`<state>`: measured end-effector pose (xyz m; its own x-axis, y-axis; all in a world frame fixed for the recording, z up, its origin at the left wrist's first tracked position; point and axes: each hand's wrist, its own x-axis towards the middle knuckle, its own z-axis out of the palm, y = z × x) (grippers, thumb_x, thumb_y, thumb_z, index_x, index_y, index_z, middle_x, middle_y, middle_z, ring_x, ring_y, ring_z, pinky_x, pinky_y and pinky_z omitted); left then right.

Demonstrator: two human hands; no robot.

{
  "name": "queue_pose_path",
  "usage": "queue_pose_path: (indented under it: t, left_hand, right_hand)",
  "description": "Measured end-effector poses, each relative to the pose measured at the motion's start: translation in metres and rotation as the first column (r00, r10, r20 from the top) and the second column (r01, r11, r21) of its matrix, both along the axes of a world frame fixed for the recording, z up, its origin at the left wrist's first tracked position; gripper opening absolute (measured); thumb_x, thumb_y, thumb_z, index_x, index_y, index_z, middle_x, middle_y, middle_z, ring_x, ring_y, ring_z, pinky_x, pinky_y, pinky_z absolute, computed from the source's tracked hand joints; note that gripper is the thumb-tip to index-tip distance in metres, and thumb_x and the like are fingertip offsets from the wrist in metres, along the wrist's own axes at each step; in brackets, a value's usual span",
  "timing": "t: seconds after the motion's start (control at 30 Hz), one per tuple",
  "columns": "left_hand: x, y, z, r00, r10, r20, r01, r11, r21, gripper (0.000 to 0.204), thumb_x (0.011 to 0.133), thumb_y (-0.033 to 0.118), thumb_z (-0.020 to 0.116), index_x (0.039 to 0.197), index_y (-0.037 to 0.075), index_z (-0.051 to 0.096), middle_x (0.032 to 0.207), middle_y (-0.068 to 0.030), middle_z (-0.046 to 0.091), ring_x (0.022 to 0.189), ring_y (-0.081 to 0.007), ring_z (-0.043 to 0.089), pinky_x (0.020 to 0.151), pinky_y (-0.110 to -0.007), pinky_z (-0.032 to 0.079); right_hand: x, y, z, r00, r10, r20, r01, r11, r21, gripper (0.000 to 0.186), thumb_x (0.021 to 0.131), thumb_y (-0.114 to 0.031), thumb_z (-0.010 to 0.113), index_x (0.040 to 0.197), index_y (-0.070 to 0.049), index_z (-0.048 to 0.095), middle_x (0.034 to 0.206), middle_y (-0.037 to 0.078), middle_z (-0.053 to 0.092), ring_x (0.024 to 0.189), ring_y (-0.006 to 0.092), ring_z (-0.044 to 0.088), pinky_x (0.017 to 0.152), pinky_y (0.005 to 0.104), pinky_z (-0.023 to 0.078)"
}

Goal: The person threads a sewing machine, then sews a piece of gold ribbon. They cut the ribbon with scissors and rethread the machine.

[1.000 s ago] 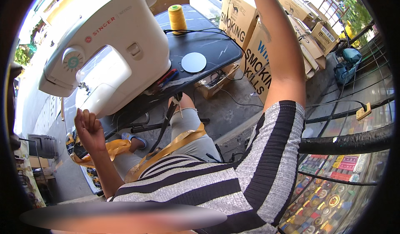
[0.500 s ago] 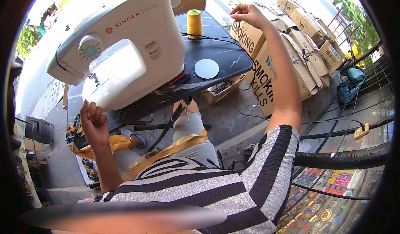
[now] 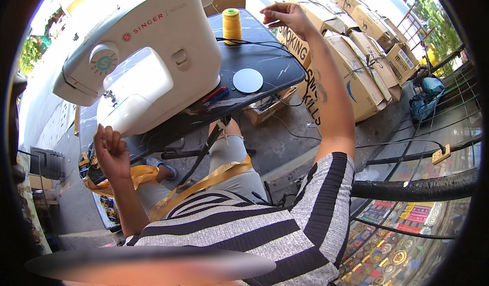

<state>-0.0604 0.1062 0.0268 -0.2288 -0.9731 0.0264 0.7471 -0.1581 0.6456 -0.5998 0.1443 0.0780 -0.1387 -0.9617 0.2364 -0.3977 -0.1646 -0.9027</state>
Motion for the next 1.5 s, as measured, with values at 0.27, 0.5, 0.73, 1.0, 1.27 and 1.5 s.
queue_pose_path:
  t: [0.27,0.5,0.73,1.0,1.27,1.5]
  left_hand:
    - [0.0,-0.001,-0.001,0.999,-0.022,-0.029,0.022,1.0,-0.017,0.038,0.1,0.017,0.058,0.069,0.013,0.036,0.061,0.0035,0.027,0.052,-0.0051,0.019,0.044,-0.025,0.017]
    - [0.005,-0.001,0.001,1.0,-0.002,-0.001,0.002,1.0,-0.025,0.038,0.099,0.016,0.058,0.069,0.013,0.036,0.061,0.0035,0.027,0.052,-0.005,0.019,0.043,-0.024,0.017]
    - [0.008,-0.003,-0.002,1.0,-0.011,-0.027,0.01,1.0,-0.027,0.038,0.1,0.016,0.058,0.069,0.013,0.036,0.061,0.0035,0.027,0.051,-0.0051,0.019,0.043,-0.024,0.016]
    - [0.01,-0.001,-0.005,0.992,-0.095,-0.088,0.093,0.995,-0.028,0.037,0.1,0.017,0.056,0.07,0.013,0.036,0.062,0.0028,0.027,0.052,-0.0053,0.019,0.043,-0.023,0.018]
    - [0.01,0.005,-0.002,0.982,-0.138,-0.125,0.135,0.99,-0.036,0.036,0.103,0.019,0.052,0.071,0.012,0.036,0.062,0.0019,0.027,0.05,-0.0054,0.02,0.041,-0.022,0.018]
    - [0.013,0.015,-0.013,0.986,-0.166,-0.01,0.166,0.986,-0.034,0.03,0.102,0.027,0.05,0.077,0.012,0.042,0.062,0.0042,0.031,0.049,-0.0038,0.026,0.044,-0.02,0.022]
  right_hand:
    - [0.035,-0.074,0.078,0.998,0.018,-0.061,-0.032,0.971,-0.235,0.028,0.092,-0.024,0.069,0.11,-0.002,0.07,0.094,0.01,0.072,0.085,0.0174,0.07,0.079,0.0309,0.059]
    - [0.027,-0.117,0.123,0.961,-0.239,-0.141,0.149,0.872,-0.465,0.024,0.093,-0.025,0.068,0.105,-0.004,0.071,0.093,0.01,0.072,0.084,0.0175,0.069,0.075,0.0329,0.059]
    - [-0.052,-0.064,0.102,0.868,-0.452,-0.205,0.285,0.793,-0.539,0.02,0.093,-0.022,0.067,0.099,-0.004,0.071,0.08,0.001,0.068,0.073,0.0097,0.061,0.067,0.0257,0.048]
    - [-0.03,0.03,-0.001,0.941,-0.254,-0.225,0.211,0.957,-0.2,0.019,0.092,-0.012,0.068,0.109,-0.005,0.073,0.092,0.003,0.072,0.088,0.0096,0.067,0.086,0.0236,0.053]
    - [0.016,0.075,-0.054,0.913,-0.372,-0.167,0.384,0.922,0.045,0.042,0.085,-0.013,0.077,0.122,-0.003,0.062,0.119,0.007,0.065,0.11,0.0178,0.062,0.097,0.0292,0.05]
    - [0.116,0.081,-0.046,0.728,-0.618,0.296,0.636,0.449,-0.628,0.037,0.087,0.0,0.066,0.121,0.002,0.053,0.119,0.018,0.059,0.111,0.0236,0.058,0.096,0.0354,0.049]
